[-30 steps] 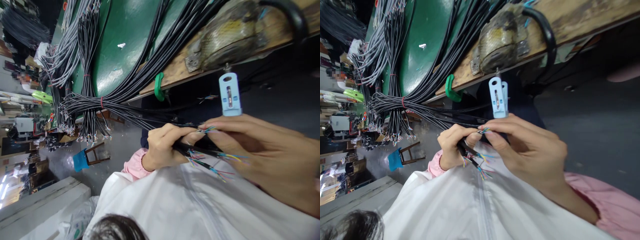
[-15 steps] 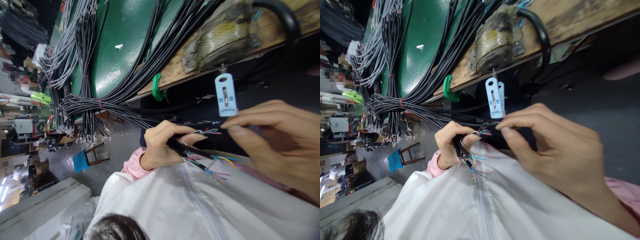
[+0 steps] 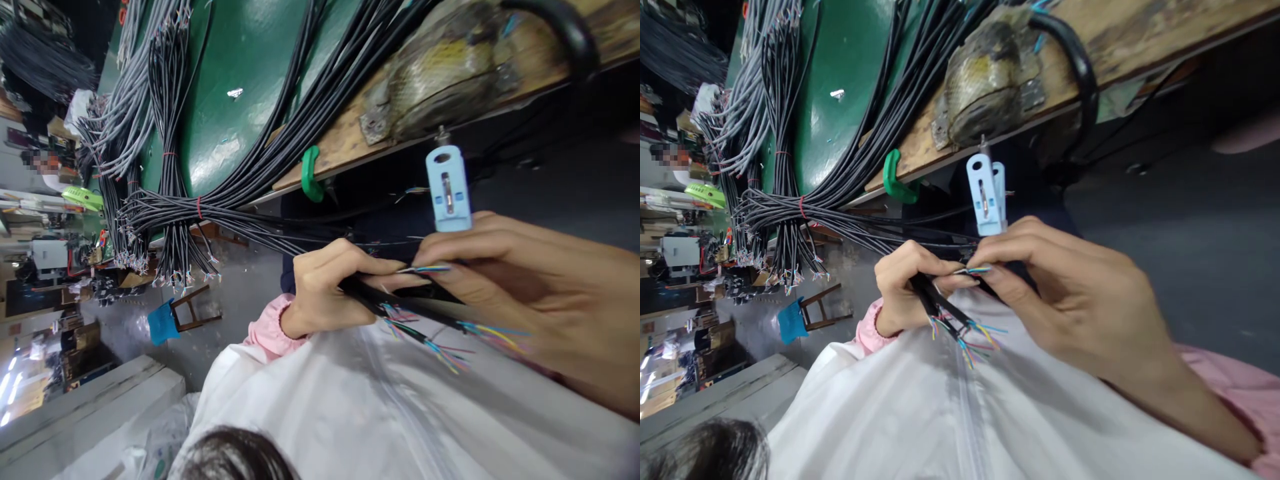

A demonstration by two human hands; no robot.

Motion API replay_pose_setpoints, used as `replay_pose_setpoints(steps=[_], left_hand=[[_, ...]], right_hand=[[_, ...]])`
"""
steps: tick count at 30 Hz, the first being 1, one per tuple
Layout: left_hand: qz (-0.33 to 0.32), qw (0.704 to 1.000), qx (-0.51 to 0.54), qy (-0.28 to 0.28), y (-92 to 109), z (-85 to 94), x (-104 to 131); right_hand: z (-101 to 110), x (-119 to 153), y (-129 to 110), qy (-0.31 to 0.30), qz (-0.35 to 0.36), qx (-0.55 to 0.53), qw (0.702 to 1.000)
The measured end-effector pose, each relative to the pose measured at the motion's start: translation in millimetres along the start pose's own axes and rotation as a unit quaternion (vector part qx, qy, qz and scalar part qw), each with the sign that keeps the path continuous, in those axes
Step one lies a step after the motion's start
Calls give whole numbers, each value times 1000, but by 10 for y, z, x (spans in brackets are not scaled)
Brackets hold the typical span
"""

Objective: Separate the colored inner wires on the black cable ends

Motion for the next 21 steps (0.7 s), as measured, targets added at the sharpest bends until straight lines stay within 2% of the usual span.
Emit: replay_pose_setpoints(steps=[2, 4, 6, 8, 10, 13, 16, 21], left_hand=[[-14, 999, 31, -8, -22, -11, -5], [-25, 998, 53, -7, -30, -18, -22], [-38, 997, 63, 7, -24, -26, -44], [-43, 997, 58, 22, -21, -40, -57], [-45, 997, 40, 41, -31, -62, -51], [-27, 998, -9, 57, -85, -113, -6], [9, 997, -53, 48, -158, -170, 42], [27, 997, -59, 35, -193, -203, 52]], right_hand=[[37, -39, 74, -50, -59, -59, 995], [63, -130, 165, -69, -120, -103, 985], [76, -261, 232, -30, -157, -120, 980], [69, -398, 240, 39, -163, -121, 978], [36, -511, 193, 69, -164, -101, 979], [-38, -624, 111, 2, -181, -127, 975], [-84, -680, 99, -71, -207, -217, 951], [-133, -710, 129, -92, -238, -292, 922]])
Point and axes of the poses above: each hand's wrist, its own x-axis away from the middle knuckle, its own z-axis out of the back of the hand, y = z × x, the point moved 2 cm from there along -x, towards the middle knuckle, and after that the axes turned 4 degrees about x, right-handed, at the moved point
